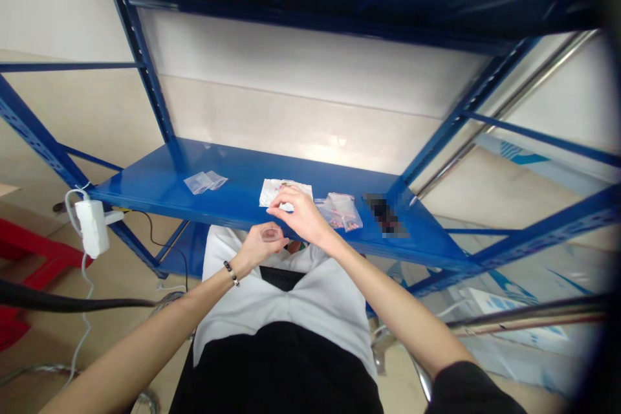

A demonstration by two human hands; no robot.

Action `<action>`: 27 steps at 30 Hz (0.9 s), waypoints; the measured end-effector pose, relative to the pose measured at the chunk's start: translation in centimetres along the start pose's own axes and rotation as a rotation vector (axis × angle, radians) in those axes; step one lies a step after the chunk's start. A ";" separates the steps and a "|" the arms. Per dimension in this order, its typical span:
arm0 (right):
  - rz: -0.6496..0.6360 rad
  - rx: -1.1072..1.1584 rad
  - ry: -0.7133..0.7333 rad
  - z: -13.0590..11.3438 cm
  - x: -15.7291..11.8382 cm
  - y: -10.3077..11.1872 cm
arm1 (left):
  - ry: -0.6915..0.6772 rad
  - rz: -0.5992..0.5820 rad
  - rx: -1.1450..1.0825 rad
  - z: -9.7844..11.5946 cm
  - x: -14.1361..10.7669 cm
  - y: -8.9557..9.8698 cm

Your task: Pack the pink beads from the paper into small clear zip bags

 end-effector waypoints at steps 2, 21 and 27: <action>-0.088 0.055 0.018 -1.4 -1.2 -0.6 | 0.010 0.005 -0.004 -0.2 -0.2 0.0; -0.083 -0.411 -0.448 15.6 2.7 -1.1 | 0.063 -0.048 -0.314 -0.8 -0.2 -0.3; -0.089 -0.509 -0.416 14.7 3.8 -1.5 | 0.009 0.020 -0.250 -0.4 0.7 0.7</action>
Point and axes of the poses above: each hand's wrist, its own x-axis towards the middle knuckle, its own y-axis out of the back of the hand, z = x × y, the point moved 8 cm from there along x, towards the middle knuckle, and after that the axes turned 3 degrees about -y, right-handed, at the moved point
